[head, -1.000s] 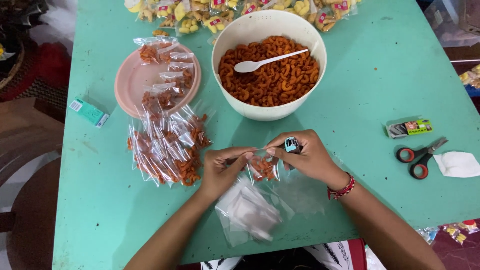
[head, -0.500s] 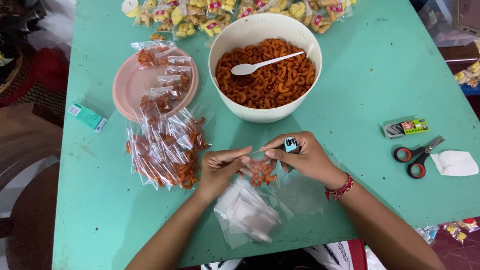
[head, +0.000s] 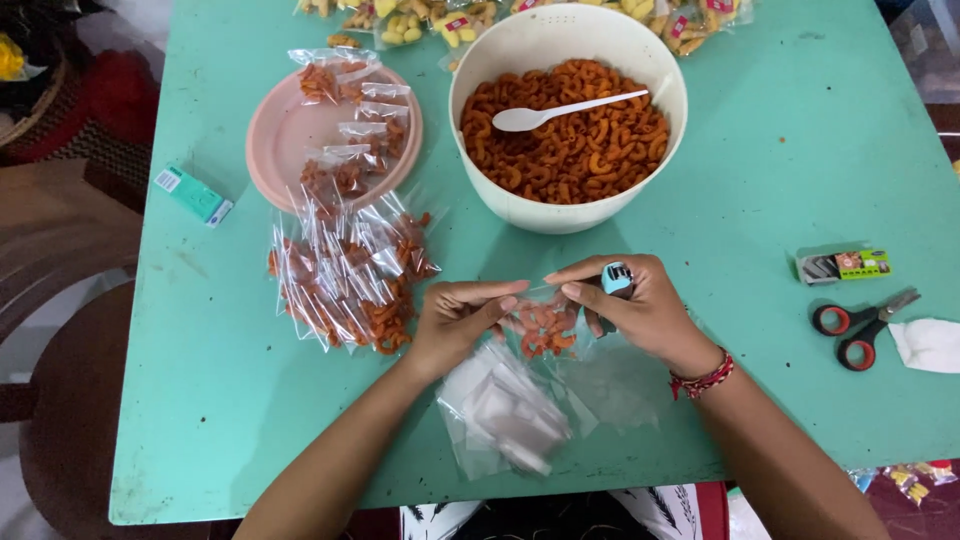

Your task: Sealing small plastic bags of snacks by melting the edges with a lighter.

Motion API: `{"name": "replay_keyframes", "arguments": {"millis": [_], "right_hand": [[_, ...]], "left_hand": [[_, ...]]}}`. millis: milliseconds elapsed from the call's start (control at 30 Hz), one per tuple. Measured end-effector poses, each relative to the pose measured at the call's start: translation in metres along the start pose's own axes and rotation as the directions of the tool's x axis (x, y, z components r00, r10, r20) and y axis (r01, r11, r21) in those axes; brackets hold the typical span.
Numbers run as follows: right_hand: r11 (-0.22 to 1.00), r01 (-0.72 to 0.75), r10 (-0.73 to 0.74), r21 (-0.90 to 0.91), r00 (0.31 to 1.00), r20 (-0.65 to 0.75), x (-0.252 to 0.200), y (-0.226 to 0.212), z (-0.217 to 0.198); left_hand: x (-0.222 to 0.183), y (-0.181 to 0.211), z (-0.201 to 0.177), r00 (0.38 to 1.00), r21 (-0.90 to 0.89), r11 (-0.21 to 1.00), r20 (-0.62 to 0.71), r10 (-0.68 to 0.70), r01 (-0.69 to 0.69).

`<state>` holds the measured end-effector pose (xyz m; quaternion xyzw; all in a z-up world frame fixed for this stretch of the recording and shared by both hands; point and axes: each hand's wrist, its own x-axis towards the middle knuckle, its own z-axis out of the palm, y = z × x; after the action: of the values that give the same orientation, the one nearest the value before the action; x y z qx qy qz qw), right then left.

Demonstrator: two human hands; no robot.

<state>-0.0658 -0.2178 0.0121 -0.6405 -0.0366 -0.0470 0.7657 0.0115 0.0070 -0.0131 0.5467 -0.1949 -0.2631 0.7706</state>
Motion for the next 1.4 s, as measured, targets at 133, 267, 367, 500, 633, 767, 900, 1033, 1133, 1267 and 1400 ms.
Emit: {"name": "replay_keyframes", "arguments": {"millis": [133, 267, 367, 500, 633, 767, 900, 1033, 1133, 1267, 1400], "right_hand": [[1.0, 0.007, -0.007, -0.012, 1.0, 0.003, -0.002, 0.007, -0.005], [1.0, -0.009, 0.008, 0.018, 1.0, 0.019, -0.003, 0.012, -0.008], [0.999, -0.002, 0.0, 0.035, 0.999, 0.043, -0.003, 0.007, -0.004], [1.0, 0.001, -0.003, 0.021, 0.995, 0.095, -0.002, 0.007, -0.003], [1.0, -0.002, 0.0, 0.013, 0.994, 0.107, -0.001, 0.007, -0.003], [1.0, -0.011, 0.013, -0.023, 0.997, 0.072, -0.001, 0.008, -0.004], [0.996, 0.003, 0.0, -0.089, 0.999, 0.038, -0.003, 0.003, -0.002], [0.995, -0.001, 0.004, -0.102, 1.0, 0.03, 0.001, -0.001, 0.002], [0.99, -0.005, 0.003, -0.143, 1.0, -0.01, 0.002, -0.003, 0.006], [0.979, 0.025, -0.039, -0.202, 0.997, -0.063, 0.004, -0.009, 0.013], [0.962, 0.07, -0.088, -0.265, 0.995, -0.057, 0.003, -0.007, 0.014]], "left_hand": [[-0.001, 0.001, 0.001, 1.0, 0.005, 1.0, -0.004, 0.022, -0.022], [0.0, -0.008, -0.006, 0.999, 0.04, 0.999, 0.031, 0.034, -0.036], [0.0, -0.008, -0.007, 0.999, 0.039, 0.999, 0.035, 0.024, -0.025], [0.0, -0.003, -0.002, 0.997, 0.054, 0.997, 0.043, 0.056, -0.059], [0.001, -0.004, -0.003, 0.995, 0.16, 0.982, 0.033, 0.098, -0.102], [0.002, -0.001, -0.005, 0.994, 0.17, 0.98, 0.059, 0.091, -0.1], [-0.001, 0.009, 0.004, 0.997, 0.222, 0.972, 0.017, 0.07, -0.072], [0.0, 0.012, 0.006, 0.997, 0.267, 0.961, -0.025, 0.077, -0.068], [0.001, 0.012, 0.006, 0.993, 0.285, 0.954, -0.047, 0.108, -0.091], [0.001, 0.012, 0.009, 0.989, 0.323, 0.944, -0.107, 0.103, -0.063], [0.001, 0.011, 0.012, 0.985, 0.338, 0.939, -0.125, 0.115, -0.067]]}}
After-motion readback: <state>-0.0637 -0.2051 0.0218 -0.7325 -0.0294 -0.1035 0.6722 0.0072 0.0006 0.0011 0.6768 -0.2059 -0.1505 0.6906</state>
